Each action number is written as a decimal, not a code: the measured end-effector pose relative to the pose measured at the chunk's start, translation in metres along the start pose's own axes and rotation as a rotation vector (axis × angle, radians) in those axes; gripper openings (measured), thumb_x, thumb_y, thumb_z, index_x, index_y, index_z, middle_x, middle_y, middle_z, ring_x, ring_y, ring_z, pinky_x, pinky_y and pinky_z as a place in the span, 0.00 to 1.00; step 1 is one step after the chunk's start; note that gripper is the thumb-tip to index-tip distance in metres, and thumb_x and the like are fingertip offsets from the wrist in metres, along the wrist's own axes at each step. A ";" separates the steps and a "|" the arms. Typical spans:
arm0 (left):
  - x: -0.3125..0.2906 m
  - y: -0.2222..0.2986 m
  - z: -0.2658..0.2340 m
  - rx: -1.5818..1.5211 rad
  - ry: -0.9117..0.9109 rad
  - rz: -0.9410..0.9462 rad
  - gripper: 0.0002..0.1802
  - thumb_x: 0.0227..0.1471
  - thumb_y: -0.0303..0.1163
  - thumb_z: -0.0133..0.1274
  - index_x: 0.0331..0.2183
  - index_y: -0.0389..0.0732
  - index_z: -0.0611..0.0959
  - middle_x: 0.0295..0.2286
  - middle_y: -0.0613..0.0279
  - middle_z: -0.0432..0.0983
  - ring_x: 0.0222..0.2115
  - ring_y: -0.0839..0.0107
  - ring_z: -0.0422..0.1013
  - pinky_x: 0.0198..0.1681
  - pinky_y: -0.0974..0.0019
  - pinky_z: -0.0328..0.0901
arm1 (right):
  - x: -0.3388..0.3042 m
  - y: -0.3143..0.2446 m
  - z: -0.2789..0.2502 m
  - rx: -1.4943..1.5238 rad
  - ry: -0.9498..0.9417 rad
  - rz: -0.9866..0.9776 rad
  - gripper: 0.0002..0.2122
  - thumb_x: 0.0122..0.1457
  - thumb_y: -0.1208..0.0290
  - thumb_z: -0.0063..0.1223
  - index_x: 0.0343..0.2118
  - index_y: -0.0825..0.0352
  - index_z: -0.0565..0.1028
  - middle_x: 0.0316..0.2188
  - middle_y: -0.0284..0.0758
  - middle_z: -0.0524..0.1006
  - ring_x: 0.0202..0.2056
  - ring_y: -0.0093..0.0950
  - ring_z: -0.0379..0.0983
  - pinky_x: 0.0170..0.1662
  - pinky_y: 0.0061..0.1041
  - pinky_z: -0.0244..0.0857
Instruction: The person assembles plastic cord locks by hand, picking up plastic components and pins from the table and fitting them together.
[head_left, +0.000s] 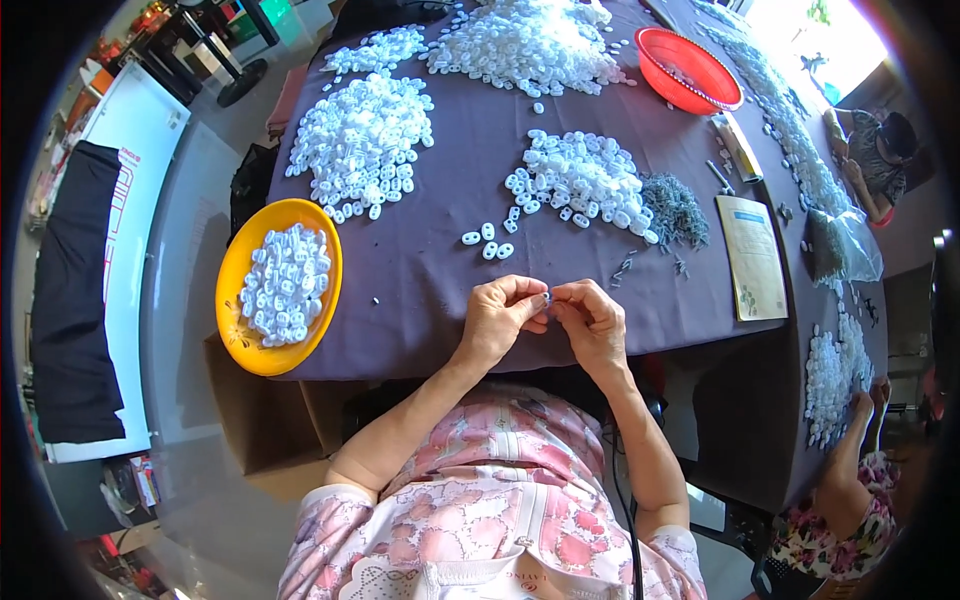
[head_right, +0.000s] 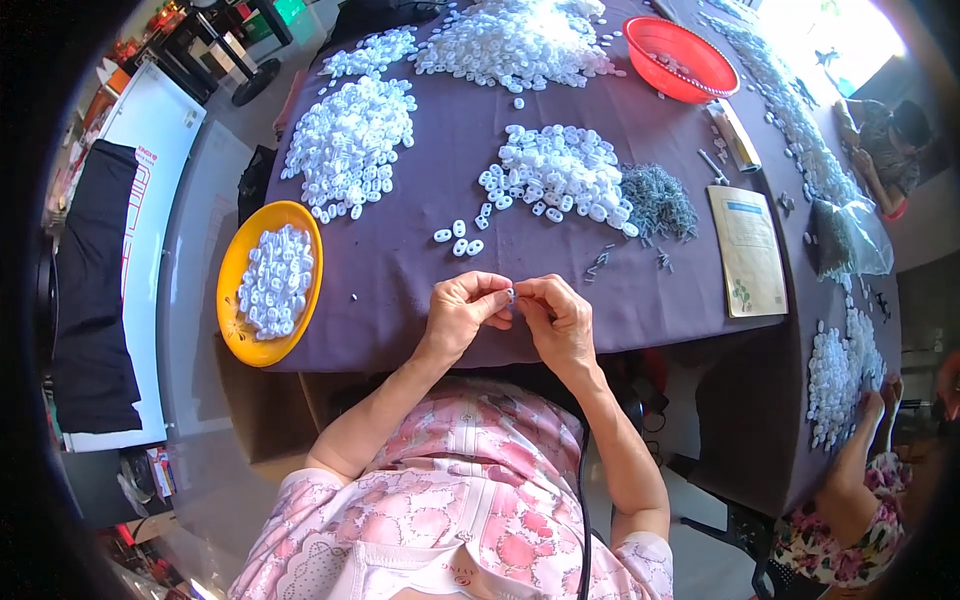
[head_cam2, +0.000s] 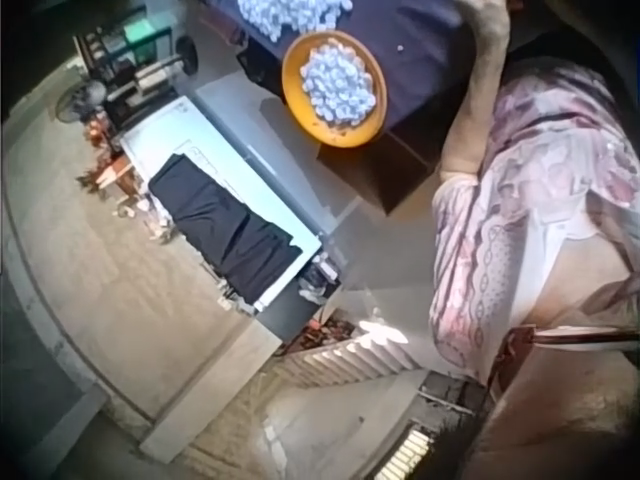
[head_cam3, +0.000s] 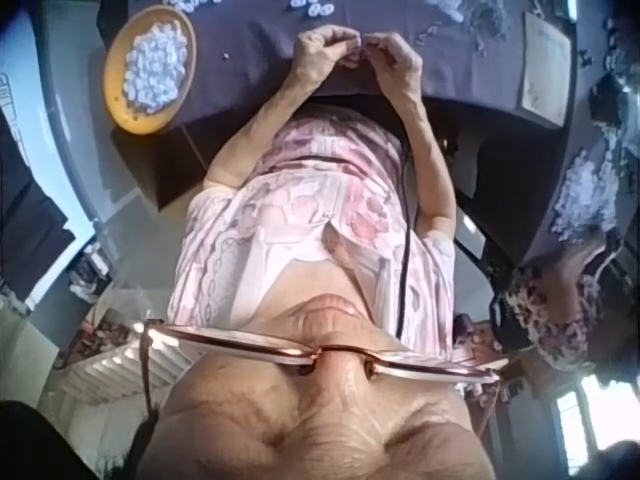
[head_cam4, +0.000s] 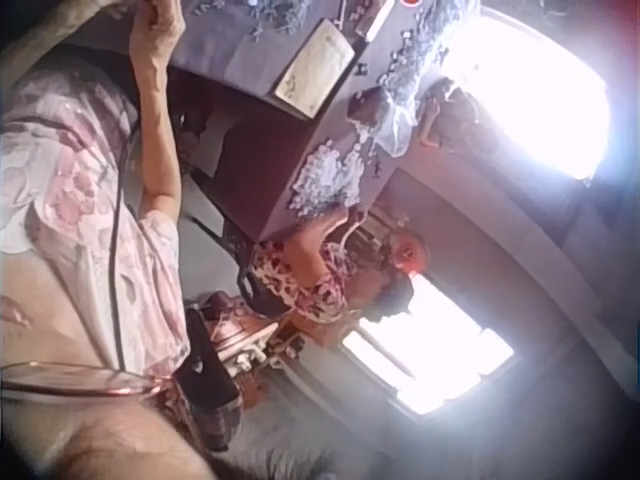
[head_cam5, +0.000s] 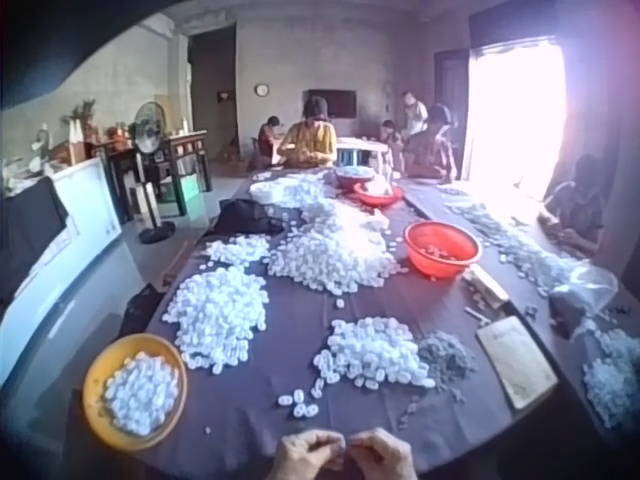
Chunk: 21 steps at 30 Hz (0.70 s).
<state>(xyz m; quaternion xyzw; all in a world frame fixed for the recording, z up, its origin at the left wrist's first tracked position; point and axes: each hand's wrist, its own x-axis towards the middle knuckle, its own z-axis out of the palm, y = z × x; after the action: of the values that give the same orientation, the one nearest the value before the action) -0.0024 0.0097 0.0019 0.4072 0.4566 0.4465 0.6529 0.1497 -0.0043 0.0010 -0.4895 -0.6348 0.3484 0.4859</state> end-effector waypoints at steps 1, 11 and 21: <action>-0.001 0.000 0.000 -0.004 0.003 -0.001 0.06 0.52 0.24 0.53 0.33 0.33 0.80 0.25 0.63 0.77 0.23 0.78 0.73 0.27 0.74 0.72 | 0.000 0.000 0.000 -0.001 -0.005 0.001 0.07 0.50 0.88 0.53 0.31 0.70 0.75 0.26 0.29 0.74 0.28 0.16 0.70 0.32 0.14 0.65; -0.004 -0.004 0.000 0.100 -0.012 0.024 0.05 0.52 0.23 0.53 0.33 0.33 0.80 0.24 0.65 0.76 0.21 0.81 0.71 0.24 0.77 0.70 | -0.004 -0.004 0.002 -0.086 -0.009 -0.076 0.08 0.47 0.87 0.53 0.30 0.68 0.74 0.24 0.36 0.73 0.25 0.28 0.73 0.28 0.22 0.65; -0.001 -0.004 0.001 0.253 0.055 0.091 0.03 0.51 0.23 0.54 0.31 0.34 0.80 0.23 0.66 0.76 0.18 0.82 0.69 0.21 0.78 0.67 | 0.001 0.005 0.005 -0.074 0.038 -0.210 0.06 0.48 0.83 0.52 0.29 0.68 0.71 0.24 0.39 0.72 0.26 0.37 0.73 0.27 0.29 0.66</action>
<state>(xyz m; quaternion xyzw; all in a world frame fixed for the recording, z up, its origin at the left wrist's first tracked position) -0.0009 0.0075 -0.0013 0.4944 0.5080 0.4254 0.5626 0.1461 -0.0021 -0.0053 -0.4443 -0.6858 0.2626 0.5131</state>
